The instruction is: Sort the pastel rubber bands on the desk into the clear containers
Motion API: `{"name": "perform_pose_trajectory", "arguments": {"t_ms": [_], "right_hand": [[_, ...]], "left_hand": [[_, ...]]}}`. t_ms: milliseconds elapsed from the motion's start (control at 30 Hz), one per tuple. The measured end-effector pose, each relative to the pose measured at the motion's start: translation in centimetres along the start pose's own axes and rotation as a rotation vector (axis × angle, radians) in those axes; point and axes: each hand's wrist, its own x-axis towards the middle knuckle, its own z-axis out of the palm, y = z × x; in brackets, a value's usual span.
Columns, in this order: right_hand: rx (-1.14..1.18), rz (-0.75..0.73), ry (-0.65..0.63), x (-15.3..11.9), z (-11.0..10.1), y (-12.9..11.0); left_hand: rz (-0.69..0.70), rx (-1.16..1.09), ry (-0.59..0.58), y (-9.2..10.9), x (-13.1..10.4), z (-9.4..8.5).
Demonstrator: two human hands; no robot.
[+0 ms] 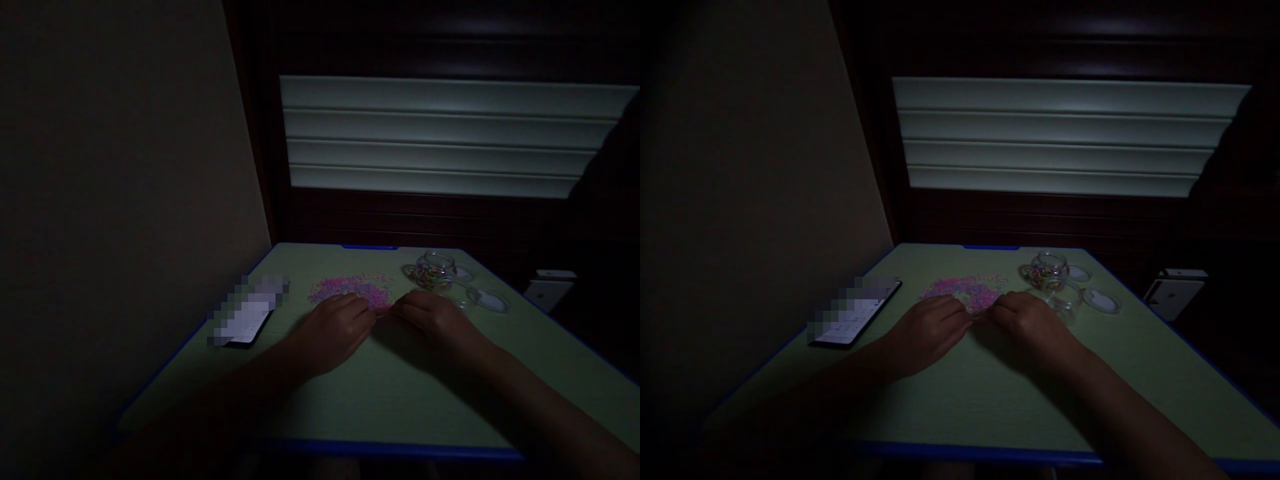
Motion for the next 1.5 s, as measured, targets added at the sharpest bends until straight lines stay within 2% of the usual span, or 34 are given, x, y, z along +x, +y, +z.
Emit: {"name": "perform_pose_trajectory", "arguments": {"t_ms": [267, 400, 633, 900, 1133, 1300, 1400, 1500], "right_hand": [[-0.247, 0.021, 0.027, -0.5, -0.2, 1.3], [-0.475, 0.184, 0.059, -0.7, -1.2, 1.9], [-0.731, 0.466, -0.060, -1.1, -2.8, 2.2], [-0.846, 0.646, -0.108, -2.0, -3.0, 2.8], [-0.820, 0.666, -0.143, -2.0, -2.9, 3.1], [-0.814, 0.642, -0.122, -2.0, -2.9, 3.0], [-0.761, 0.569, -0.079, -1.7, -3.1, 2.9], [-0.529, 0.415, -0.015, -1.3, -2.7, 2.5]], "left_hand": [[0.002, 0.033, 0.029, -0.3, -0.3, 0.5], [0.001, 0.046, -0.018, -0.3, -0.3, 0.4], [0.004, 0.047, -0.054, -0.3, -0.2, 0.3], [0.008, 0.064, -0.053, -0.3, -0.2, 0.4], [0.009, 0.076, -0.065, -0.4, -0.2, 0.4], [-0.009, 0.077, -0.068, -0.4, -0.1, 0.0], [-0.055, 0.093, -0.103, -0.5, -0.1, 0.0], [-0.109, 0.100, -0.147, -0.7, -0.2, 0.2]]}}
